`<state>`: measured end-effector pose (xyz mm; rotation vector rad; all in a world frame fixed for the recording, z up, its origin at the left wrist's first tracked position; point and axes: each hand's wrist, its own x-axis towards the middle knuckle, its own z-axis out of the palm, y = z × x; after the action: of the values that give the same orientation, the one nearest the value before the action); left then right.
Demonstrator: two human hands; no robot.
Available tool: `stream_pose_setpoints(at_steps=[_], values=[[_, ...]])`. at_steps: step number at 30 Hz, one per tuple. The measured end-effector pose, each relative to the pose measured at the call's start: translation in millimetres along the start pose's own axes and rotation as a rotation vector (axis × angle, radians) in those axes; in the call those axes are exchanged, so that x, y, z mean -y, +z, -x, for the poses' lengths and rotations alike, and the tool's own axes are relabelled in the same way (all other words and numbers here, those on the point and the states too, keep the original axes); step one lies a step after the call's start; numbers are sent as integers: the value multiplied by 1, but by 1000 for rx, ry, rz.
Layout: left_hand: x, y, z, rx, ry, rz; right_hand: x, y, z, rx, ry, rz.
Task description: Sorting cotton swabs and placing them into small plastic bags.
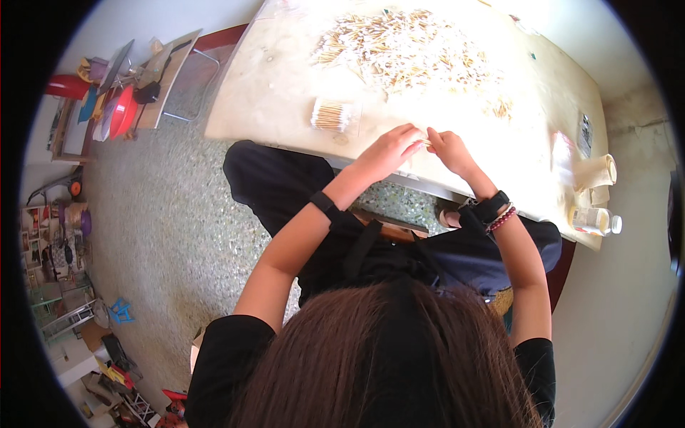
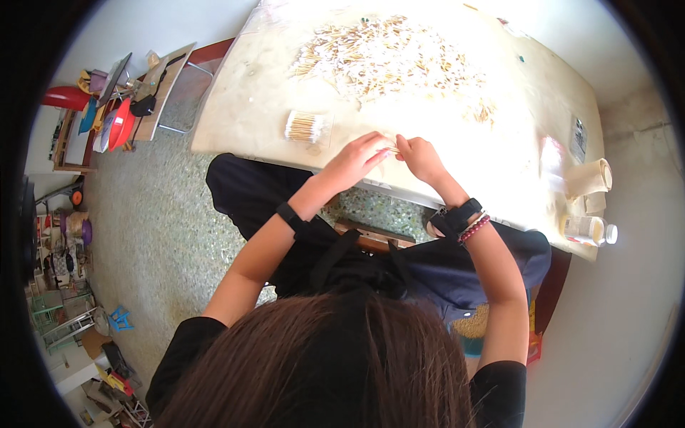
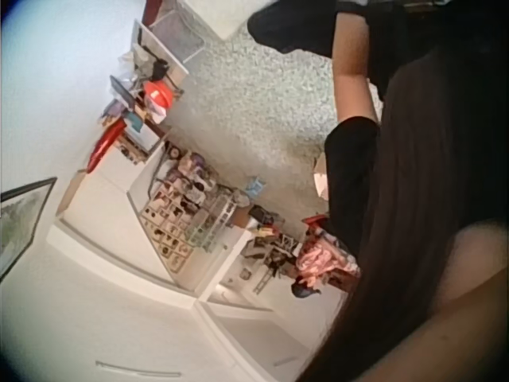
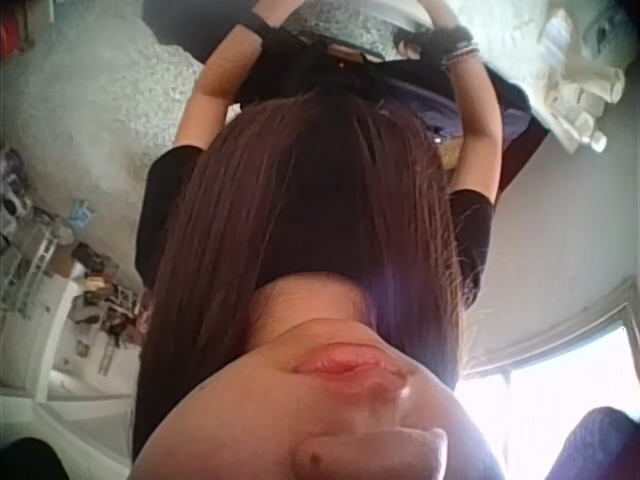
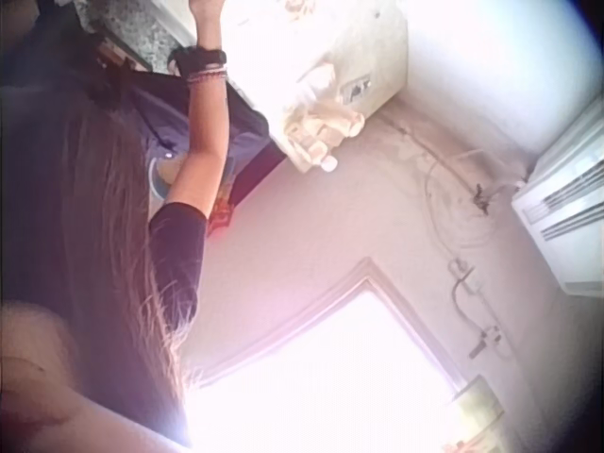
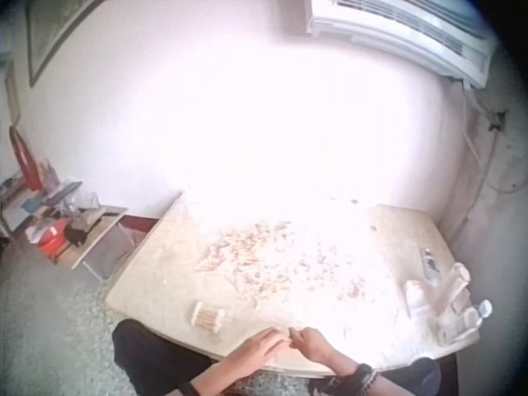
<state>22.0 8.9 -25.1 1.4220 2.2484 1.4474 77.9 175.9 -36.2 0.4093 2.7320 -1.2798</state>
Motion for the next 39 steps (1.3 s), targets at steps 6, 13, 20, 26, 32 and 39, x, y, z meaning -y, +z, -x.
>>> stream_pose_setpoints(at_steps=[6, 13, 20, 26, 32, 39], values=[[-32, -32, -12, -22, 216, -247, 56, -32, 27, 363, 201, -680], [-56, -36, -13, -42, 375, -49, 67, -39, 54, 500, 204, -989], [-79, -40, -6, -35, 299, 113, 80, -42, 73, 334, 155, -895], [-91, -25, -4, -321, -4, 302, 94, -37, 75, -83, 81, -652], [-94, -13, -6, -507, -69, 466, 94, -33, 74, -262, 93, -485], [-93, -12, -7, -507, -45, 582, 103, -29, 74, -352, 103, -614]])
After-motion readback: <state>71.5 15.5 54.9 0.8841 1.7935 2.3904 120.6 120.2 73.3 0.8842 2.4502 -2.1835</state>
